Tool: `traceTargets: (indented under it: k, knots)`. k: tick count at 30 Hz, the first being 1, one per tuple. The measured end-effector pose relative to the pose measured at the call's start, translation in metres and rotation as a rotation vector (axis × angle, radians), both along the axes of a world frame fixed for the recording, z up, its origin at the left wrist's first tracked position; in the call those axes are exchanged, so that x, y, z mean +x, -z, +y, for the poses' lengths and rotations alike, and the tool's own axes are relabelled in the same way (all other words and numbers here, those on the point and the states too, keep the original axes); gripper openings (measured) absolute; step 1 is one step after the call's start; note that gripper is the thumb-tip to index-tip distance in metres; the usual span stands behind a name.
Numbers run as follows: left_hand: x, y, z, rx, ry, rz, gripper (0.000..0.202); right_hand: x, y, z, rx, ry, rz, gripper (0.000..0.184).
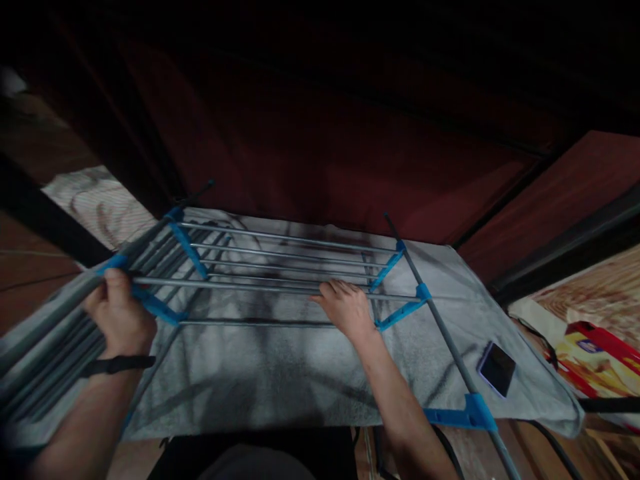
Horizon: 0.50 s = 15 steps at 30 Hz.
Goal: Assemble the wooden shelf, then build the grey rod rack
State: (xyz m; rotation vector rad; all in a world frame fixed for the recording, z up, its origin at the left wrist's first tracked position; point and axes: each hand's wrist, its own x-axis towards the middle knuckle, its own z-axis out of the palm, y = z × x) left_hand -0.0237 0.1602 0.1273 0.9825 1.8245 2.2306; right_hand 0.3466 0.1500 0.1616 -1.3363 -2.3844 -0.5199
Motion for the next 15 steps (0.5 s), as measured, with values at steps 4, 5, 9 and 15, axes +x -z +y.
traceTargets:
  k: [4, 5, 9, 15]
  knots:
    - [-0.004, 0.001, -0.006, -0.038, 0.033, 0.014, 0.045, -0.004, 0.003, -0.004, 0.075, 0.009, 0.014, 0.030]
    - [-0.004, 0.002, -0.007, -0.050, 0.039, -0.008, 0.047, -0.005, 0.004, -0.004, 0.092, 0.009, 0.016, 0.030]
    - [-0.007, 0.007, -0.008, -0.057, 0.054, -0.078, 0.056, -0.006, 0.008, -0.005, 0.118, -0.012, 0.019, 0.029]
    - [-0.008, 0.012, -0.007, -0.107, -0.001, -0.015, 0.057, -0.005, 0.009, -0.005, 0.107, -0.060, 0.029, 0.028]
